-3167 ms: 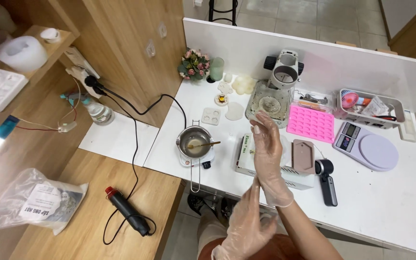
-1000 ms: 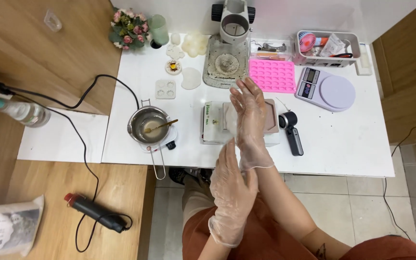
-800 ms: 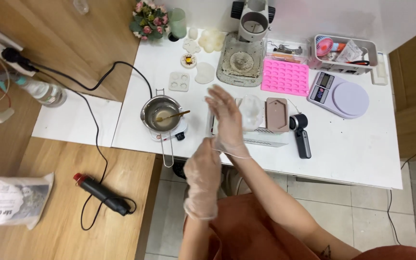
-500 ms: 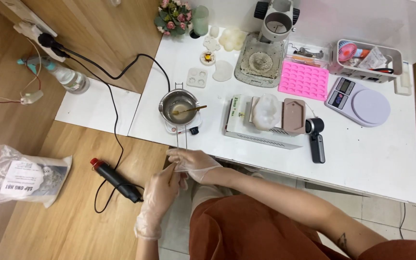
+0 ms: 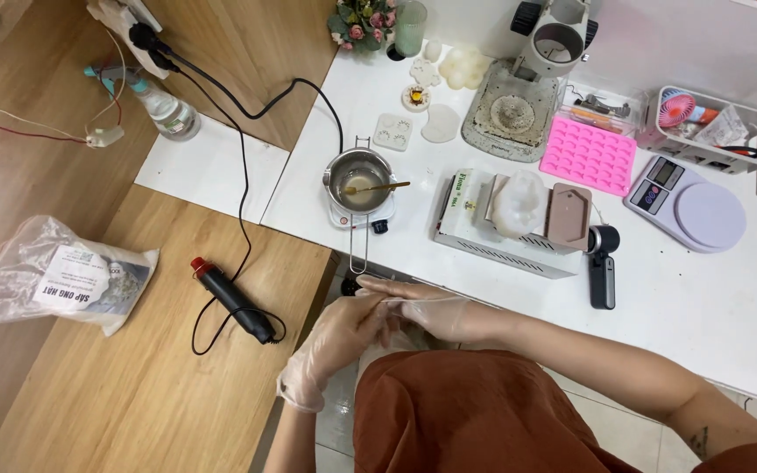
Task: Preparing and pouring melted wax into molds for candle production.
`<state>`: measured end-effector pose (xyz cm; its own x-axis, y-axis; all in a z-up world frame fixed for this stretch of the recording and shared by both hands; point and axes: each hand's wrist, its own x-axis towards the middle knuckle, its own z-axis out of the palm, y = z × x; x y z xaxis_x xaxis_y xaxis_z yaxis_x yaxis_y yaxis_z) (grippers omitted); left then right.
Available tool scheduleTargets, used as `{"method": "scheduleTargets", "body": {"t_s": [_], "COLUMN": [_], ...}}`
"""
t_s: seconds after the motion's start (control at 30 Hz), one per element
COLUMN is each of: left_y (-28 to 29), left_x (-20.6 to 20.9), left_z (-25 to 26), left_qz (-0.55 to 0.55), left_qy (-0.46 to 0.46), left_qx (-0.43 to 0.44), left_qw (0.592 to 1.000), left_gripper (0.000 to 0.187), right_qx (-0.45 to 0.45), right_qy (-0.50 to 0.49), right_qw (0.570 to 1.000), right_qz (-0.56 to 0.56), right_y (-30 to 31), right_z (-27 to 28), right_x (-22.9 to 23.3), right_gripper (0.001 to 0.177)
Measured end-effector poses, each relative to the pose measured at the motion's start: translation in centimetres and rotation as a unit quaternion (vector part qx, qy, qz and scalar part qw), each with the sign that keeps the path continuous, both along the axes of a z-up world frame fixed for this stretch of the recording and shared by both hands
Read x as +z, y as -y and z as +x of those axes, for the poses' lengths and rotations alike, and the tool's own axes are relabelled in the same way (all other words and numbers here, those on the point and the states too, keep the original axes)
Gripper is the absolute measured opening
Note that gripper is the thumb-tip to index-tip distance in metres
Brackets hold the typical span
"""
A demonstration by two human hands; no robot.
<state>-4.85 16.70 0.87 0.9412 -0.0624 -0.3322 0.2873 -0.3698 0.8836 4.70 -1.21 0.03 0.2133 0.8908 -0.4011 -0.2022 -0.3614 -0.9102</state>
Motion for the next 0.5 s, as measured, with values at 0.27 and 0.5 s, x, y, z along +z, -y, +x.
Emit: {"method": "scheduleTargets", "body": {"t_s": [0.27, 0.5], "left_y": [2.5, 4.1], "left_x": [-1.8, 0.2], "left_z": [1.9, 3.1], "left_qz": [0.023, 0.016], "left_qy": [0.069, 0.104], "left_qx": [-0.040, -0.100], "left_qw": [0.997, 0.989], "left_gripper": [0.032, 0.032], "right_qx": [-0.124, -0.146], "right_qy": [0.123, 0.068], "right_qw": [0.983, 0.986], "right_qz": [-0.056, -0.041], "right_y": [3.1, 6.7], "right_z": [-1.0, -1.3], "right_x": [-0.4, 2.7], "right_gripper": [0.058, 0.061]}}
